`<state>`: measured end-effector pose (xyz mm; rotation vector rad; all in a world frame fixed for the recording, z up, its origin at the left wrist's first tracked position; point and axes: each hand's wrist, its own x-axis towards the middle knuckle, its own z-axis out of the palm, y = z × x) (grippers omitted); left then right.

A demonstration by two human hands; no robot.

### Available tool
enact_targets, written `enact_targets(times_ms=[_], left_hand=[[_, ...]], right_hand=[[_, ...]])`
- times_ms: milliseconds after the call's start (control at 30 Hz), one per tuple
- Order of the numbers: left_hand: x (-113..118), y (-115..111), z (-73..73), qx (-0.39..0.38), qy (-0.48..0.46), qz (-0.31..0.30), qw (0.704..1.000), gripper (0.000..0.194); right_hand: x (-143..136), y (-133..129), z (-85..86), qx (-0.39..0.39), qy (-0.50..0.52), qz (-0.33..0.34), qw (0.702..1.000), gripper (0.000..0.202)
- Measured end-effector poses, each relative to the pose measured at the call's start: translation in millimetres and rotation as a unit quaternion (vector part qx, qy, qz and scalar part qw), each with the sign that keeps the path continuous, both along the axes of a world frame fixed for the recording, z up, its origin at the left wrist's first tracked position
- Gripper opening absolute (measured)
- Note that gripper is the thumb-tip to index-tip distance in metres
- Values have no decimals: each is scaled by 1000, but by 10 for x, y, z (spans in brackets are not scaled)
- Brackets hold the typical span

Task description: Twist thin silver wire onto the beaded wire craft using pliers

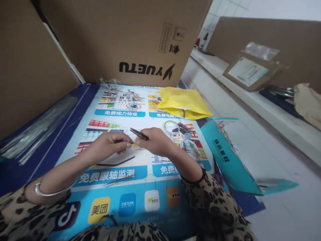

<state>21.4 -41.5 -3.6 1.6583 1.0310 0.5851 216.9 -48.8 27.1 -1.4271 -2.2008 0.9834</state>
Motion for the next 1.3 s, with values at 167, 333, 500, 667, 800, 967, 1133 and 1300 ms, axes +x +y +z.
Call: enact_targets(times_ms=[167, 333, 500, 667, 800, 967, 1133, 1300], left_hand=[[-101, 117, -15, -18, -61, 58, 996, 9], [-129, 179, -91, -26, -146, 98, 984, 14], [-189, 245, -110, -61, -191, 104, 974, 19], [-299, 355, -173, -86, -222, 103, 966, 23], [-358, 426, -228, -87, -272, 115, 952, 25], [-403, 448, -208, -84, -318, 120, 937, 27], [-450, 467, -224, -85, -361, 98, 923, 28], [-461, 450, -221, -53, -339, 86, 935, 21]], right_hand=[[-228, 138, -86, -23, 134, -54, 989, 9], [-403, 229, -147, -29, 214, -84, 973, 13], [-491, 305, -324, -64, 289, -99, 950, 21], [-481, 312, -452, -68, 321, -151, 933, 30], [-374, 356, -482, -23, 270, -185, 945, 37], [-228, 511, -677, -30, 226, -211, 950, 46], [-266, 507, -932, 13, 194, -250, 948, 42], [-393, 342, -1052, 61, 160, -224, 960, 31]])
